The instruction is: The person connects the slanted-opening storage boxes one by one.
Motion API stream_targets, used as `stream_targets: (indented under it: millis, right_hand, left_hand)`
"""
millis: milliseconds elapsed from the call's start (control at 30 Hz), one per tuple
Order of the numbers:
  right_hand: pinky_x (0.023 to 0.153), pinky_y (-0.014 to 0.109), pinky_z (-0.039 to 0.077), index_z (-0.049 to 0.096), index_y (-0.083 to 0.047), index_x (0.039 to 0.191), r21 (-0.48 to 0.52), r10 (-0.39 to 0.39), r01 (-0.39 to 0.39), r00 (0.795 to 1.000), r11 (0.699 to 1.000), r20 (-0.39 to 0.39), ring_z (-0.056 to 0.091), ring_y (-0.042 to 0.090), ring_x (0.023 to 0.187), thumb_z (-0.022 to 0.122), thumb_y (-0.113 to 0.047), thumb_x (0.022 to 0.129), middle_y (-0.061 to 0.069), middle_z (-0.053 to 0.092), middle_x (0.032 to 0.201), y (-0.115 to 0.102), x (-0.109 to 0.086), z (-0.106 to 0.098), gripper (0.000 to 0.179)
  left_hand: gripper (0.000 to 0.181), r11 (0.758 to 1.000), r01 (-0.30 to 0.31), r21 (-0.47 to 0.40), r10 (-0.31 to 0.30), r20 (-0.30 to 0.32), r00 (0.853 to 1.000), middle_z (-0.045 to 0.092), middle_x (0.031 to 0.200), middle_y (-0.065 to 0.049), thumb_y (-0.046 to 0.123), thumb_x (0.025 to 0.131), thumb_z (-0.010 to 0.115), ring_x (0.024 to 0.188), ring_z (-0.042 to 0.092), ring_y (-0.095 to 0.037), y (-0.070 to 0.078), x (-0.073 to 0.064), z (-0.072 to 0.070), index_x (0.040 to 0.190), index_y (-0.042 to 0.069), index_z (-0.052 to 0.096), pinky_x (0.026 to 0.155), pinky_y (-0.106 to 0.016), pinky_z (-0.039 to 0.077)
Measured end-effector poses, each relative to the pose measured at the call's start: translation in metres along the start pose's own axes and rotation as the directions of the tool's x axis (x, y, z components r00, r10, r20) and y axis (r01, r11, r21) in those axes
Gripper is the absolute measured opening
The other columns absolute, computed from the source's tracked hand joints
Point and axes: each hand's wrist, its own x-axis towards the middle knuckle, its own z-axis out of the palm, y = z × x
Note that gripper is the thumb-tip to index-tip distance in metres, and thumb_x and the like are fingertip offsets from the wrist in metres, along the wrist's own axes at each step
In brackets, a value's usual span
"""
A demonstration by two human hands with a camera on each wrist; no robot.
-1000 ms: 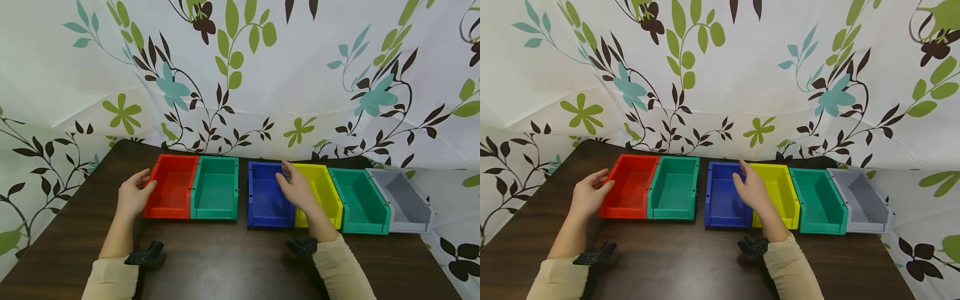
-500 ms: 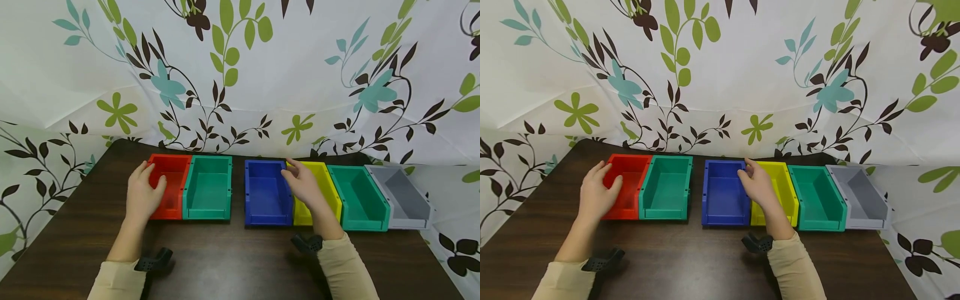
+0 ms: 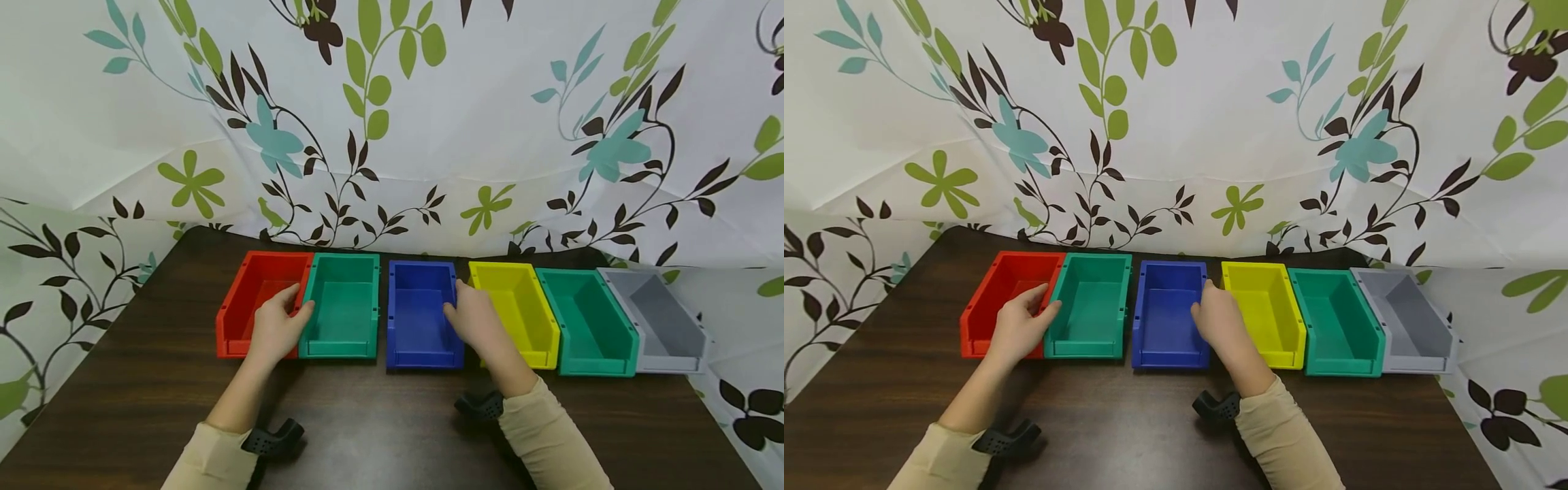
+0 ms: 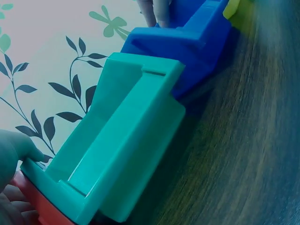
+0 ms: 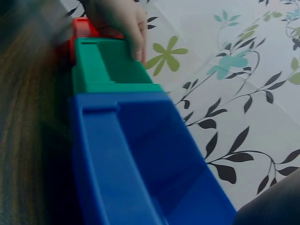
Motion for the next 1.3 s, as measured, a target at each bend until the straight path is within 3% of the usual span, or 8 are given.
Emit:
stream_targets:
  millis: [133, 333, 400, 533, 667, 933, 1167, 1300]
  right_hand:
    - [0.046, 0.024, 0.046, 0.042, 0.015, 0.134, -0.038, -0.037, 0.035, 0.998, 0.999, -0.059, 0.056, 0.018, 0.056, 0.056, -0.011, 0.09, 0.03, 0.065, 0.106, -0.002, -0.002, 0.005, 0.052]
    - [0.042, 0.021, 0.039, 0.042, 0.014, 0.134, 0.037, -0.037, 0.039, 0.997, 0.999, -0.064, 0.046, 0.014, 0.045, 0.054, -0.011, 0.091, 0.029, 0.065, 0.105, -0.001, -0.002, 0.004, 0.051]
    - [0.04, 0.022, 0.038, 0.041, 0.013, 0.135, 0.071, -0.029, 0.034, 0.998, 0.997, -0.061, 0.041, 0.013, 0.04, 0.054, -0.012, 0.091, 0.025, 0.066, 0.093, 0.0, -0.002, 0.003, 0.052]
    - [0.041, 0.021, 0.037, 0.04, 0.011, 0.137, 0.117, -0.015, 0.024, 0.997, 0.993, -0.078, 0.038, 0.012, 0.04, 0.054, -0.013, 0.092, 0.016, 0.061, 0.074, 0.003, 0.001, -0.001, 0.053]
    - [0.041, 0.02, 0.037, 0.04, 0.008, 0.139, 0.157, 0.011, 0.003, 0.996, 0.988, -0.09, 0.038, 0.014, 0.042, 0.054, -0.015, 0.092, 0.006, 0.047, 0.06, 0.005, 0.002, -0.005, 0.054]
    - [0.039, 0.022, 0.034, 0.048, 0.007, 0.133, 0.243, -0.002, 0.041, 0.987, 0.969, -0.16, 0.035, 0.013, 0.04, 0.057, -0.014, 0.09, 0.001, 0.04, 0.05, 0.008, 0.003, -0.01, 0.049]
    - [0.041, 0.024, 0.04, 0.051, 0.004, 0.133, 0.276, 0.027, 0.01, 0.992, 0.961, -0.127, 0.043, 0.015, 0.044, 0.057, -0.016, 0.09, 0.001, 0.045, 0.05, 0.011, 0.004, -0.015, 0.048]
    - [0.045, 0.023, 0.043, 0.051, 0.003, 0.133, 0.279, 0.032, 0.002, 0.993, 0.96, -0.117, 0.053, 0.018, 0.053, 0.057, -0.019, 0.091, 0.01, 0.059, 0.06, 0.014, 0.004, -0.019, 0.048]
  left_hand:
    - [0.053, 1.0, 0.015, -0.008, -0.015, -0.001, 1.0, 0.053, 0.133, -0.024, 0.021, 0.092, 0.058, 0.121, 0.054, -0.038, 0.0, 0.0, 0.001, 0.137, -0.004, 0.045, 0.099, -0.049, 0.044]
    - [0.053, 1.0, 0.01, 0.003, -0.01, -0.032, 0.999, 0.056, 0.129, -0.024, 0.021, 0.091, 0.059, 0.117, 0.057, -0.038, -0.001, -0.001, 0.004, 0.136, -0.004, 0.047, 0.097, -0.05, 0.047]
    - [0.052, 1.0, -0.001, 0.016, 0.002, -0.052, 0.999, 0.058, 0.126, -0.024, 0.02, 0.09, 0.059, 0.114, 0.059, -0.037, -0.001, -0.001, 0.005, 0.134, -0.005, 0.049, 0.094, -0.05, 0.048]
    - [0.049, 0.996, -0.049, 0.078, 0.057, -0.103, 0.993, 0.066, 0.112, -0.025, 0.019, 0.088, 0.06, 0.087, 0.065, -0.035, 0.0, -0.002, 0.008, 0.13, -0.006, 0.053, 0.081, -0.048, 0.054]
    - [0.047, 0.985, -0.096, 0.142, 0.116, -0.138, 0.984, 0.07, 0.085, -0.023, 0.017, 0.087, 0.06, 0.056, 0.053, -0.026, 0.001, -0.003, 0.011, 0.127, -0.008, 0.055, 0.058, -0.04, 0.053]
    - [0.045, 0.973, -0.131, 0.188, 0.16, -0.146, 0.976, 0.065, 0.107, -0.029, 0.014, 0.087, 0.06, 0.077, 0.066, -0.037, 0.003, -0.006, 0.014, 0.125, -0.01, 0.056, 0.076, -0.049, 0.055]
    - [0.044, 0.964, -0.162, 0.21, 0.195, -0.15, 0.969, 0.066, 0.101, -0.03, 0.01, 0.086, 0.06, 0.063, 0.062, -0.031, 0.01, -0.011, 0.018, 0.124, -0.012, 0.055, 0.069, -0.045, 0.057]
    - [0.043, 0.958, -0.18, 0.225, 0.22, -0.165, 0.962, 0.066, 0.1, -0.031, 0.009, 0.086, 0.06, 0.06, 0.06, -0.03, 0.012, -0.014, 0.021, 0.122, -0.014, 0.055, 0.066, -0.044, 0.057]
